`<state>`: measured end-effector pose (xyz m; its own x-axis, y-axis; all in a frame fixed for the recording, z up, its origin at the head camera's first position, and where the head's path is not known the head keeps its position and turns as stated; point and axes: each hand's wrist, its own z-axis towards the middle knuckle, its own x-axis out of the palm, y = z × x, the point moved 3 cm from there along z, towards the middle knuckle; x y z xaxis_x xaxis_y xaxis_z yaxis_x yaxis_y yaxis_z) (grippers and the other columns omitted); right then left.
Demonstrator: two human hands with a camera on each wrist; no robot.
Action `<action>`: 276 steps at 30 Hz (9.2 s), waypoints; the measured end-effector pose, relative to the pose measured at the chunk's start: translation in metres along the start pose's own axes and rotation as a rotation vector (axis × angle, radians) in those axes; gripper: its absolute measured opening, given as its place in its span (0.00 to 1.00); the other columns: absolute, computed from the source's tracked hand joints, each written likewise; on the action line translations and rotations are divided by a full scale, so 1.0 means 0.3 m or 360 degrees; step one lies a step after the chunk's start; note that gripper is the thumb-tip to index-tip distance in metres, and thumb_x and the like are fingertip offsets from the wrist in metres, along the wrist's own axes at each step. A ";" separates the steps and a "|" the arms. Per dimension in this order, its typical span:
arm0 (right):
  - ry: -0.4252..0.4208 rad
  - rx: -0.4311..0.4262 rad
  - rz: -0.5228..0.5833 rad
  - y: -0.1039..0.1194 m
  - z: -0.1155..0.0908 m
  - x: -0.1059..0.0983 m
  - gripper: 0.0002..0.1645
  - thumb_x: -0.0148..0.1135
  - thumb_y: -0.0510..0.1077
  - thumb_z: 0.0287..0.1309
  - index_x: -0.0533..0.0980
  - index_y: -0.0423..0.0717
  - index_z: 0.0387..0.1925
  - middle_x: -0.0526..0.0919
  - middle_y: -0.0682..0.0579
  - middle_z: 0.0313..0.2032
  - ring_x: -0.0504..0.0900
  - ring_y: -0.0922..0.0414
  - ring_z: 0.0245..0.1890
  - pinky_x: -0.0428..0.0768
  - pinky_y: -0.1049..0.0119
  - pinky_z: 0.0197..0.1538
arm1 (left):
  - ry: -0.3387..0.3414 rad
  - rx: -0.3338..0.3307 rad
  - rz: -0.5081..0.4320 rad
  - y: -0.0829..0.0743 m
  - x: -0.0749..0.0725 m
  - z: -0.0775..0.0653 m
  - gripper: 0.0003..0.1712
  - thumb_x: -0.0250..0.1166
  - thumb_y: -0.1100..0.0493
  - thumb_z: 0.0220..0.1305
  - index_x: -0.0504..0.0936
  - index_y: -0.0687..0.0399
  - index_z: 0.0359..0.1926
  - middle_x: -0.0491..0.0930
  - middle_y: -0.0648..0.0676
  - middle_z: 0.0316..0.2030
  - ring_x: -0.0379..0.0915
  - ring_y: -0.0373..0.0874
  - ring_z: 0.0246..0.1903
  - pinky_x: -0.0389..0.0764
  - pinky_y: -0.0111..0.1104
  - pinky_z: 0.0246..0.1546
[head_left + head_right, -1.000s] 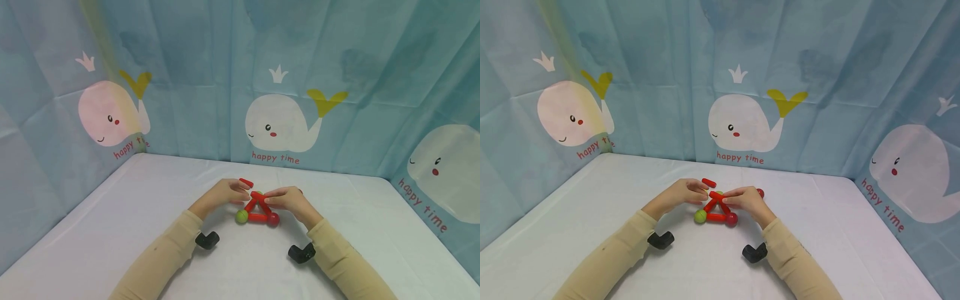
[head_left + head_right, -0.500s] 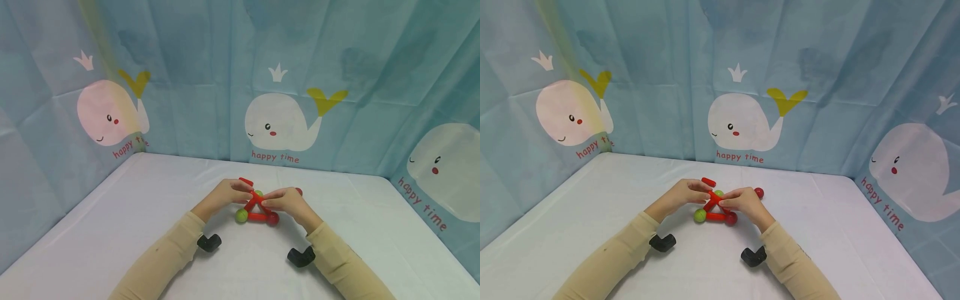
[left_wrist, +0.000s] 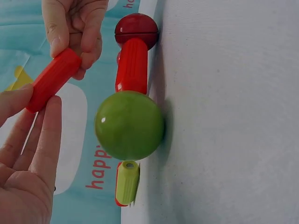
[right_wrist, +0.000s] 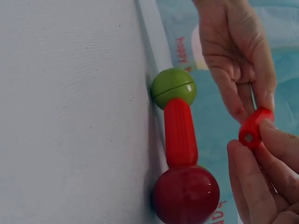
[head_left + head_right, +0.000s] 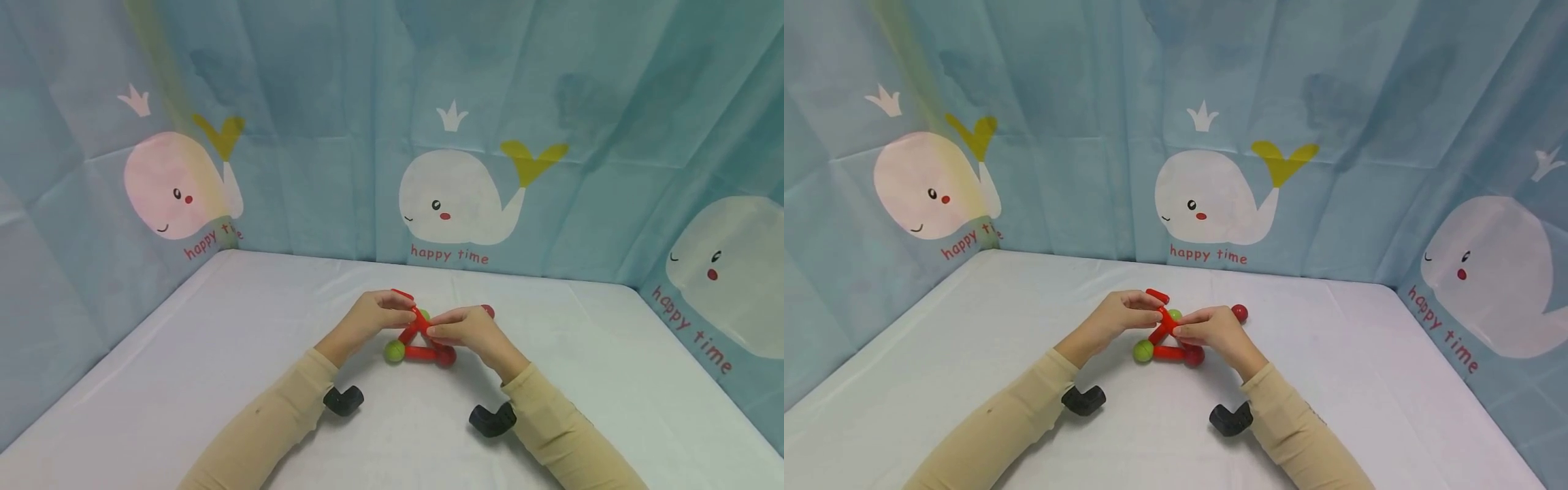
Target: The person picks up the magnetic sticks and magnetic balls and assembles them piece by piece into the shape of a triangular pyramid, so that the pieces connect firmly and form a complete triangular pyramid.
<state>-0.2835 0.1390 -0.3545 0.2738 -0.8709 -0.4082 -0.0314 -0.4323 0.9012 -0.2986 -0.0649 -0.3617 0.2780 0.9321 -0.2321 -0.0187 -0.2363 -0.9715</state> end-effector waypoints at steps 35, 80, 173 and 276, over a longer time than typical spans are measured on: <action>0.0262 0.0109 -0.0279 -0.076 0.014 -0.071 0.20 0.74 0.45 0.53 0.85 0.43 0.48 0.90 0.50 0.40 0.86 0.60 0.40 0.84 0.62 0.47 | -0.0084 0.0177 0.0550 -0.048 -0.002 -0.020 0.08 0.70 0.57 0.60 0.85 0.50 0.41 0.86 0.47 0.38 0.79 0.41 0.41 0.82 0.34 0.43; 0.0245 0.0120 -0.0271 -0.083 0.015 -0.055 0.18 0.75 0.45 0.52 0.86 0.42 0.45 0.90 0.50 0.36 0.87 0.59 0.35 0.85 0.64 0.45 | -0.0165 -0.0059 0.0403 0.016 -0.057 0.007 0.16 0.66 0.52 0.66 0.83 0.53 0.51 0.83 0.54 0.48 0.83 0.46 0.44 0.83 0.40 0.53; 0.0092 0.0078 -0.0166 -0.115 0.042 -0.075 0.17 0.68 0.45 0.58 0.84 0.43 0.48 0.89 0.50 0.44 0.84 0.59 0.41 0.83 0.62 0.48 | -0.0342 -0.0619 0.0716 0.065 -0.080 0.198 0.34 0.73 0.47 0.57 0.74 0.66 0.55 0.75 0.53 0.25 0.73 0.41 0.20 0.71 0.24 0.25; 0.0124 0.0077 -0.0092 -0.113 0.046 -0.069 0.18 0.69 0.43 0.59 0.84 0.40 0.49 0.89 0.46 0.44 0.87 0.58 0.41 0.85 0.62 0.51 | 0.0286 -0.0320 0.0430 0.096 -0.103 -0.001 0.17 0.70 0.57 0.57 0.86 0.45 0.49 0.84 0.46 0.50 0.78 0.41 0.48 0.78 0.41 0.58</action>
<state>-0.3015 0.1685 -0.3786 0.3502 -0.8243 -0.4449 -0.0593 -0.4935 0.8677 -0.3075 -0.1007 -0.3825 0.4533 0.7699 -0.4492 0.0696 -0.5330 -0.8432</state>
